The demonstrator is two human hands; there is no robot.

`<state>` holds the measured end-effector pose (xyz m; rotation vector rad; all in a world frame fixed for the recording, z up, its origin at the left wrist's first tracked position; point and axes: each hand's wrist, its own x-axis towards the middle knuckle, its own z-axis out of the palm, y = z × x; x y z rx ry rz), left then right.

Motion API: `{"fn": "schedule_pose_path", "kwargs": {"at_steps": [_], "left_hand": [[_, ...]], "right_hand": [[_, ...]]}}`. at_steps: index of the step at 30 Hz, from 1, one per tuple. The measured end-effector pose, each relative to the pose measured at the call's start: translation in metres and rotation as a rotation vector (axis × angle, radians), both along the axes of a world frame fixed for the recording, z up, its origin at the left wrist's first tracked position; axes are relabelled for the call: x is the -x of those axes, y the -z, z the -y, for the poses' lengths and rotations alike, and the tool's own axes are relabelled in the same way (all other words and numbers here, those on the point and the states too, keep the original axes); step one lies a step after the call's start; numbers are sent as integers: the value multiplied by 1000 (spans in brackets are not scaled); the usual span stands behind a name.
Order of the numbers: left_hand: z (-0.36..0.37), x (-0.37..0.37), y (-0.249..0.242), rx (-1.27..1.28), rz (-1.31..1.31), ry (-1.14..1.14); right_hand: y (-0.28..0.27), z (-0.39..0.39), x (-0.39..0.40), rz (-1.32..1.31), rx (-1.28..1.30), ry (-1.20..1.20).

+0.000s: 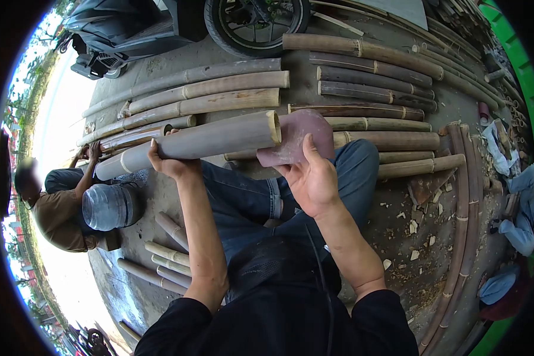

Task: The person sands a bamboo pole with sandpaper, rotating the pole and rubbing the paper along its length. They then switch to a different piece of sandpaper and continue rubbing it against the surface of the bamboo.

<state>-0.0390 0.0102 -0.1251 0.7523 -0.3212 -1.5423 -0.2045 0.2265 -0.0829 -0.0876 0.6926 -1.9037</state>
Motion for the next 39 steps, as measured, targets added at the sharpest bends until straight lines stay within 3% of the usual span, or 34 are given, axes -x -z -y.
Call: {"fn": "schedule_pose_path", "kwargs": {"at_steps": [6,9,14,17,18,20,21,25,27,28,30,34,36,39], "left_hand": [[6,-3,5,201,87,-16],[8,-4,13,318,221,-85],[7,-11,-5,364,292,-134],[7,-20,-20,346,177,-78],[8,-22,-25,345,159,-75],[9,-27,-28,347,146,-63],[10,-30,-29,330,165,-62],[7,-34,-34,334,309,-115],[6,-33,-35,353,324,-125],[5,-32,-35,371,335,-130],[-2,-26,-41,353,335,-130],[-14,-12,-52,273,346,-162],[-21,-8,-53,270,342,-125],[-26,-19,-55,287,330,-30]], "right_hand": [[3,-19,12,16,-71,54],[-20,-23,20,3,16,241],[19,-19,41,-163,-53,341],[61,-12,55,-899,-402,413],[67,-9,59,-894,-398,417],[78,-5,65,-1329,-608,359],[78,-1,64,-1480,-653,447],[58,13,66,-1650,-593,440],[22,18,57,-1539,-791,-109],[18,22,53,-1537,-787,-112],[12,29,47,-1774,-547,-351],[19,41,43,-1859,-582,-462],[25,44,47,-1772,-366,-316],[21,41,56,-1634,-284,-360]]}}
